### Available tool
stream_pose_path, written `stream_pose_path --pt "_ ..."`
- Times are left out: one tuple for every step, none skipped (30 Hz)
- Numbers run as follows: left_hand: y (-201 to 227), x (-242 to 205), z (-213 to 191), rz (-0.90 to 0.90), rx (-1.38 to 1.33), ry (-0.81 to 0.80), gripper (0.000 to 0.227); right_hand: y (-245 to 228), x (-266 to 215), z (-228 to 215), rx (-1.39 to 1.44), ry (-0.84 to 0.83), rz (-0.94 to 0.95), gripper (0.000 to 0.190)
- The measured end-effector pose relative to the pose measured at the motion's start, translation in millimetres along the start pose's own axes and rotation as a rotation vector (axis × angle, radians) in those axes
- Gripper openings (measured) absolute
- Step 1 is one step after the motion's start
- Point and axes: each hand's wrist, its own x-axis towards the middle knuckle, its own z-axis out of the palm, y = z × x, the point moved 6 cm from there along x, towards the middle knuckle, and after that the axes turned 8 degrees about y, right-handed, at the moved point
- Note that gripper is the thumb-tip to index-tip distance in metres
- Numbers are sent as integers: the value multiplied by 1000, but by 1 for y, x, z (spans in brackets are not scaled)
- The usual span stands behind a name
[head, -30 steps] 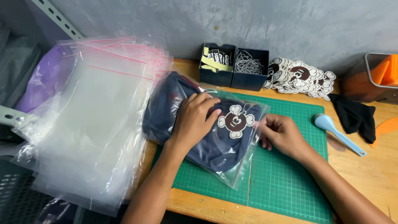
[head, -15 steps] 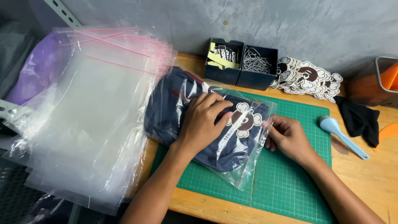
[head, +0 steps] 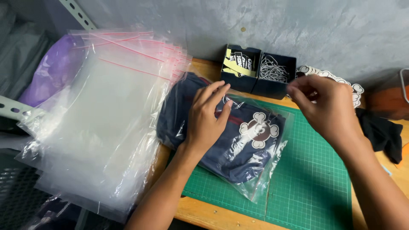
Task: The person attaches a cartoon character charm to a blue shoulder bag, folds the strap, and brushes the bag's surface. They then place the bag into a clear plastic bag, seal it, and attach a sticker to the outside.
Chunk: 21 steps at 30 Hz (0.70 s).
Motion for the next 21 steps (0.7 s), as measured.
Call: stream_pose_path --pt "-2 0 3 4 5 5 36 1 18 18 4 3 -7 10" --pt "-6 -2 3 -2 20 30 39 -5 35 34 52 31 -117 9" --pt "-10 -3 4 -9 35 55 42 -12 51 51 102 57 -228 15" --pt "-10 -3 5 -6 40 55 42 -14 66 68 106 60 -231 15" --pt "-12 -4 5 -22 27 56 43 -21 80 86 55 37 -320 13" --pt "-15 -4 6 -37 14 57 44 -28 95 104 3 16 -410 11" --pt "-15 -4 6 -32 17 59 44 -32 103 111 6 21 -413 11" --pt "-14 -4 6 -32 17 59 45 -33 110 126 -74 -102 -375 20" --pt "-13 -5 6 -33 18 60 45 -33 116 141 -154 -225 -336 32" --pt "-13 -5 6 -34 20 62 45 -37 119 141 -153 -227 -338 32" --pt "-13 -5 6 -32 23 52 44 -39 122 142 -187 -244 -315 37" --pt "-13 -5 6 -32 28 45 44 -42 126 142 -221 -261 -293 42" --pt "-13 -4 6 -33 30 49 44 -38 126 149 -221 -263 -298 42" --pt "-14 -4 6 -39 23 45 43 -33 126 155 -281 -226 -295 36" --pt "-14 -4 6 -45 15 41 43 -28 126 160 -340 -188 -293 30" --pt "-15 -4 6 -44 16 43 43 -26 125 161 -340 -187 -295 30" --pt "-16 -3 5 -40 20 46 42 -25 126 161 -290 -146 -299 23" --pt "-15 -4 6 -39 21 47 42 -22 124 159 -243 -108 -298 17" --pt "-16 -4 7 -41 17 46 42 -21 125 158 -247 -110 -297 17" --pt "-15 -5 8 -30 28 45 43 -19 125 157 -179 -89 -255 17" --pt "-15 -5 8 -19 38 45 43 -18 126 155 -111 -67 -214 18"
